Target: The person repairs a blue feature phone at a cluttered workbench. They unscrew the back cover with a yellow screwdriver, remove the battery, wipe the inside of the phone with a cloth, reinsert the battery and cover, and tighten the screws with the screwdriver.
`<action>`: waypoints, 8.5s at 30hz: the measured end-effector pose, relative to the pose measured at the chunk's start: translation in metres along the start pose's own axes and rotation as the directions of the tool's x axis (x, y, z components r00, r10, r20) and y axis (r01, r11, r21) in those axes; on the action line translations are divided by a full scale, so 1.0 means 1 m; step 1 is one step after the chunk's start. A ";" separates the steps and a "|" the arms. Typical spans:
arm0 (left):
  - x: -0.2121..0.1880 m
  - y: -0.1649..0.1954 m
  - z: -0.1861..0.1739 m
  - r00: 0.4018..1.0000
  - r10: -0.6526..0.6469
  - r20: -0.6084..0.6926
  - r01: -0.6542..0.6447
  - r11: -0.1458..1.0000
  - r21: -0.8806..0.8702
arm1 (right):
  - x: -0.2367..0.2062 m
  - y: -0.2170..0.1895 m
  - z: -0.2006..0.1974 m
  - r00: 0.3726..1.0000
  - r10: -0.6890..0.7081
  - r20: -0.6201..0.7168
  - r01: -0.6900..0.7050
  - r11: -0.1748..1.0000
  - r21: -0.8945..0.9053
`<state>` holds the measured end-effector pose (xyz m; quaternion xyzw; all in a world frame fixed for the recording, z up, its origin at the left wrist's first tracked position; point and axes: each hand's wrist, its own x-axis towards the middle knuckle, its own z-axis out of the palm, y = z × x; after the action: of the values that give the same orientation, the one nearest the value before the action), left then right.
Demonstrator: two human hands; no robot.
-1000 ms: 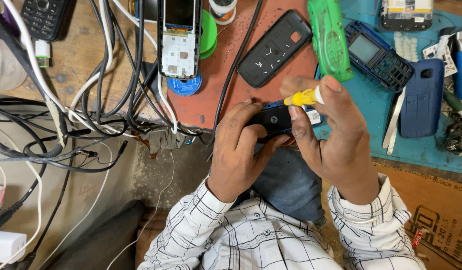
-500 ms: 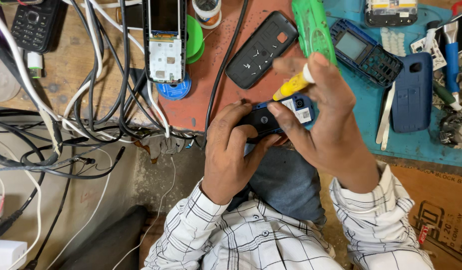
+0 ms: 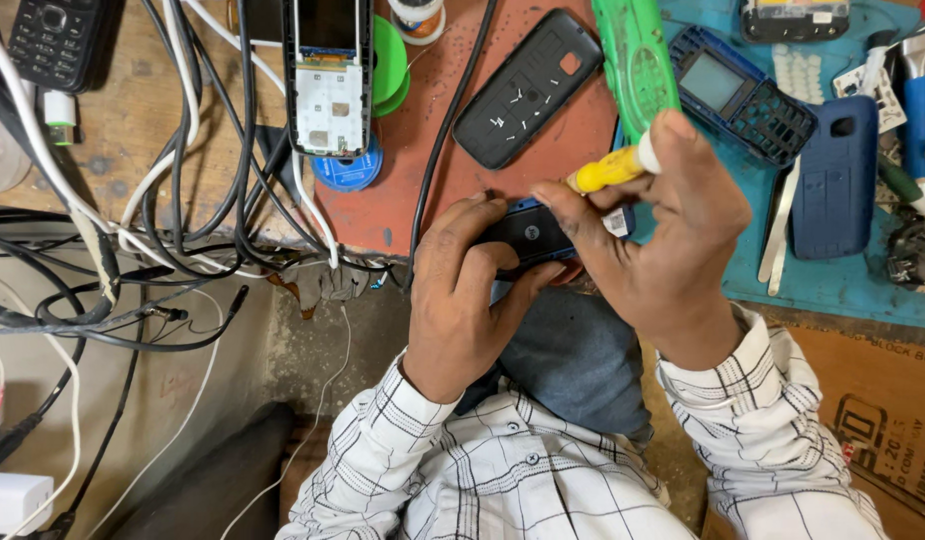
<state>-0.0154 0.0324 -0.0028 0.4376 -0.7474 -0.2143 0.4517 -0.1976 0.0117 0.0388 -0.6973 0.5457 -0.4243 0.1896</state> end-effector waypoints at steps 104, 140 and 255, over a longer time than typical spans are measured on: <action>0.001 0.001 0.000 0.999 0.029 0.037 -0.029 1.000 -0.006 | 0.061 0.023 0.027 0.849 -0.365 0.381 0.528 0.586 -0.615; 0.002 -0.001 0.002 0.999 0.041 0.029 -0.040 0.999 -0.016 | 0.064 0.007 0.001 0.849 -0.405 0.339 0.514 0.784 -0.350; 0.004 0.009 0.020 0.997 -0.054 -0.047 0.062 0.982 0.180 | -0.022 -0.001 -0.034 0.961 -0.245 0.129 0.230 0.966 0.117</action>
<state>-0.0379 0.0323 -0.0041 0.5029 -0.7411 -0.1493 0.4190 -0.2248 0.0394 0.0506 -0.7758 0.4211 -0.4200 0.2105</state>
